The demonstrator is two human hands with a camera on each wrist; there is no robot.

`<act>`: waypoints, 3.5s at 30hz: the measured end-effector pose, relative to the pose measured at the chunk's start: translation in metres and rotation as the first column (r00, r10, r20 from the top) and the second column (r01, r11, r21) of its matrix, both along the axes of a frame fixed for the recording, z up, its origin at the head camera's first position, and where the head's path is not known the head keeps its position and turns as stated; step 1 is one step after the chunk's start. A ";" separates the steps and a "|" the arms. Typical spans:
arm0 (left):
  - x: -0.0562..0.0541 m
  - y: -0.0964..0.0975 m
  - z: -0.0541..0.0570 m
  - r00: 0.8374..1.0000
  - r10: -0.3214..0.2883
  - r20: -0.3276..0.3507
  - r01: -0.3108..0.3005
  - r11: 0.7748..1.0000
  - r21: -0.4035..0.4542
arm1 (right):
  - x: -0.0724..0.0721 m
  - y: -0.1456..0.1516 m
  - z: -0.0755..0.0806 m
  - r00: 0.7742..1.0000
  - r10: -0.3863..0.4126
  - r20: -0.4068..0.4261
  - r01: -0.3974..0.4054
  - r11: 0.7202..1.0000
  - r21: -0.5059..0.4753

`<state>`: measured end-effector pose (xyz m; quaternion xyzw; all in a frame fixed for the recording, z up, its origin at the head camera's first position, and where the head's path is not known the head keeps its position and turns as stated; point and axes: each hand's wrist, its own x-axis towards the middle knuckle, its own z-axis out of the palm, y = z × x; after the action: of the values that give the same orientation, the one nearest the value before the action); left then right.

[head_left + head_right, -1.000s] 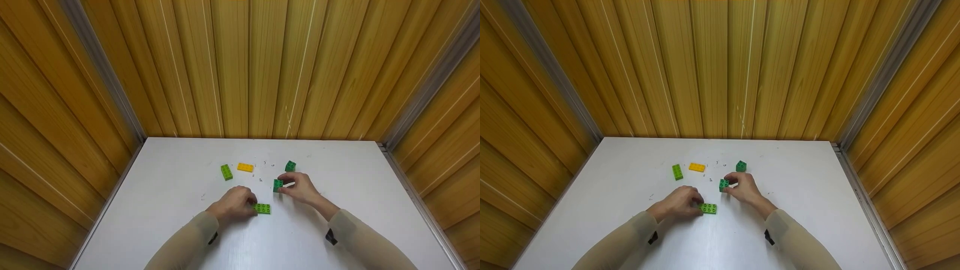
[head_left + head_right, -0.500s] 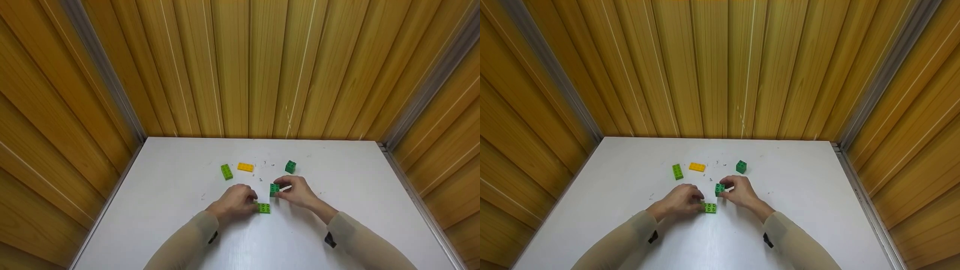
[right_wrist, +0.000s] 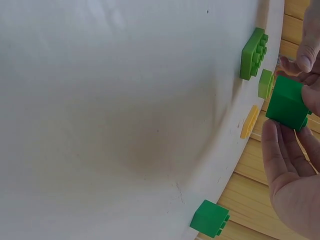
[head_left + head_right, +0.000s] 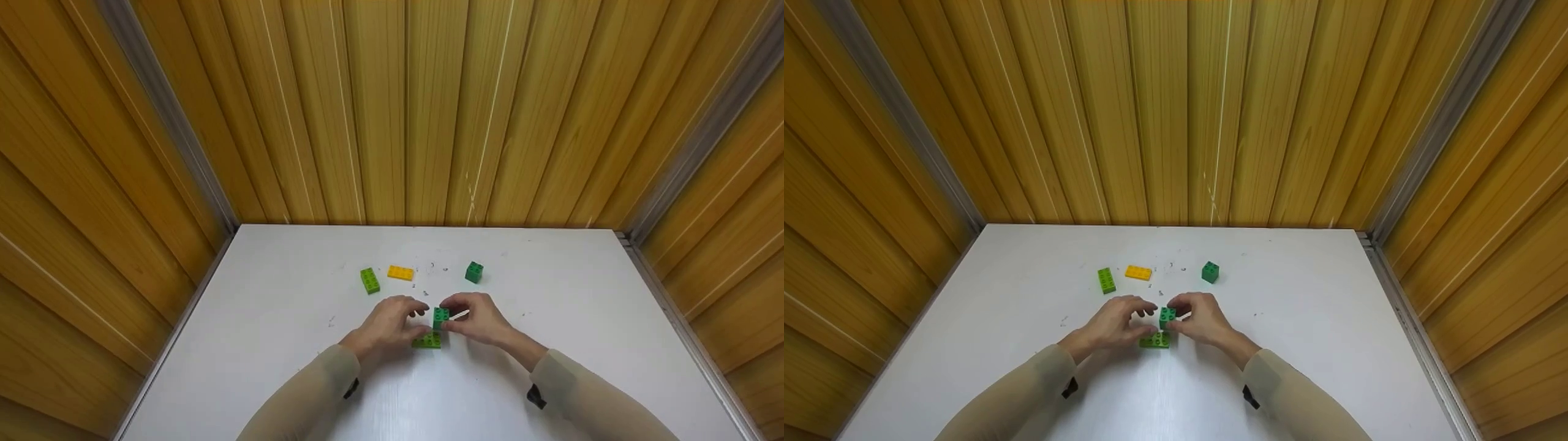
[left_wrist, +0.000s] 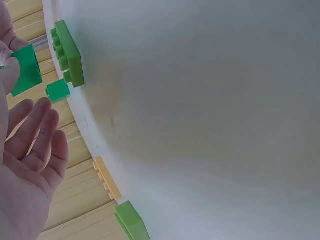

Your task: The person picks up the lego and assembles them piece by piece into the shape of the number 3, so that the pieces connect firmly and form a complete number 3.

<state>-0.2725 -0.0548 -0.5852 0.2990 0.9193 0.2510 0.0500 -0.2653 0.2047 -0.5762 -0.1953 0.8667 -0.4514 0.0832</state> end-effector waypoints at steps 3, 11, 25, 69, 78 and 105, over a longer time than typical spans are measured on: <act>0.000 -0.001 0.001 0.999 -0.025 -0.019 0.026 1.000 0.015 | 0.001 -0.002 -0.001 1.000 0.007 0.002 -0.007 1.000 0.002; 0.002 0.002 -0.001 0.998 -0.063 -0.027 0.064 0.997 0.036 | 0.005 -0.006 -0.002 0.999 0.033 0.017 -0.033 0.999 -0.008; 0.005 0.001 -0.002 0.989 -0.119 -0.092 0.125 0.990 0.062 | 0.010 -0.010 -0.008 0.998 0.066 0.011 -0.066 0.998 -0.020; -0.006 0.005 0.002 0.977 -0.035 0.210 0.010 0.993 0.119 | 0.004 -0.014 -0.012 0.998 0.062 0.010 -0.062 0.998 0.010; 0.000 0.001 -0.004 0.972 -0.013 0.234 -0.017 0.992 0.125 | 0.005 -0.016 -0.014 0.997 0.078 -0.001 -0.078 0.996 0.050; -0.005 -0.029 0.003 0.987 0.086 0.136 -0.100 0.990 0.103 | 0.006 -0.014 -0.014 0.998 0.065 0.027 -0.066 0.996 0.057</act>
<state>-0.2776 -0.0839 -0.5826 0.2408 0.9118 0.3221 0.0823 -0.2594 0.1907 -0.5898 -0.2156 0.8714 -0.4255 0.1143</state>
